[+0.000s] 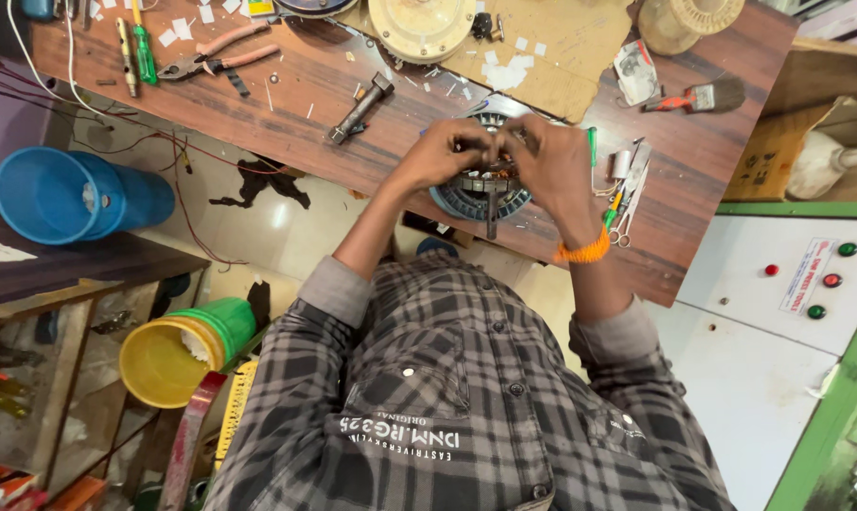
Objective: The person works at a workbench on a motor armature, pressing and seating copper wire coils into the slots of the armature by hand. They repeatedly adjust the windings around the circumference of the armature, working section by section.
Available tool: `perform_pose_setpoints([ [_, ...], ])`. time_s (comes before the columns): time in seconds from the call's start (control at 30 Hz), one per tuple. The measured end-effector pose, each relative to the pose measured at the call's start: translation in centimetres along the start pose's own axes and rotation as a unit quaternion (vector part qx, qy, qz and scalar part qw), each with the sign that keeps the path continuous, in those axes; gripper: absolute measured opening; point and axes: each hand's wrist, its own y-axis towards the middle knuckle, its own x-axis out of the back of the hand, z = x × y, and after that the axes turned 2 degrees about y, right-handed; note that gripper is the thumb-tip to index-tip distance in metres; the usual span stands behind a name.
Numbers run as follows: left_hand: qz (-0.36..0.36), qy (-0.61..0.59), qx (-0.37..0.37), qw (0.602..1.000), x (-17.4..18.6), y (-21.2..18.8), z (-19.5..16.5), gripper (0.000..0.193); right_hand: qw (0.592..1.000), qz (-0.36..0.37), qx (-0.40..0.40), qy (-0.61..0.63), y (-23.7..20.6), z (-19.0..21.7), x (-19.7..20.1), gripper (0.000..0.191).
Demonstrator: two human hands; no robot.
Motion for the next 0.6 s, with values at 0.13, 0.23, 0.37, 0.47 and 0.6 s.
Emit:
perform_pose_setpoints([
  [0.13, 0.033, 0.061, -0.021, 0.997, 0.6, -1.0, 0.5, 0.023, 0.998, 0.059, 0.006, 0.034, -4.4, 2.3, 0.4, 0.009],
  [0.23, 0.084, 0.060, -0.061, 0.993, 1.1, -0.6, 0.1, 0.022, 0.998, 0.055, -0.004, 0.020, -6.3, 3.1, 0.8, 0.009],
  [0.37, 0.134, 0.069, -0.092, 0.984, 1.7, 0.1, -0.6, 0.017, 0.999, 0.044, 0.029, 0.011, -7.6, 3.1, 0.7, 0.008],
  [0.47, 0.160, 0.085, -0.117, 0.976, 1.9, 0.7, -0.7, 0.016, 0.999, 0.036, 0.031, -0.001, -8.5, 2.5, -0.5, 0.009],
  [0.6, 0.176, 0.095, -0.116, 0.973, 2.1, 1.0, -0.6, 0.017, 0.999, 0.020, 0.013, -0.025, -9.7, 0.9, -1.4, 0.010],
])
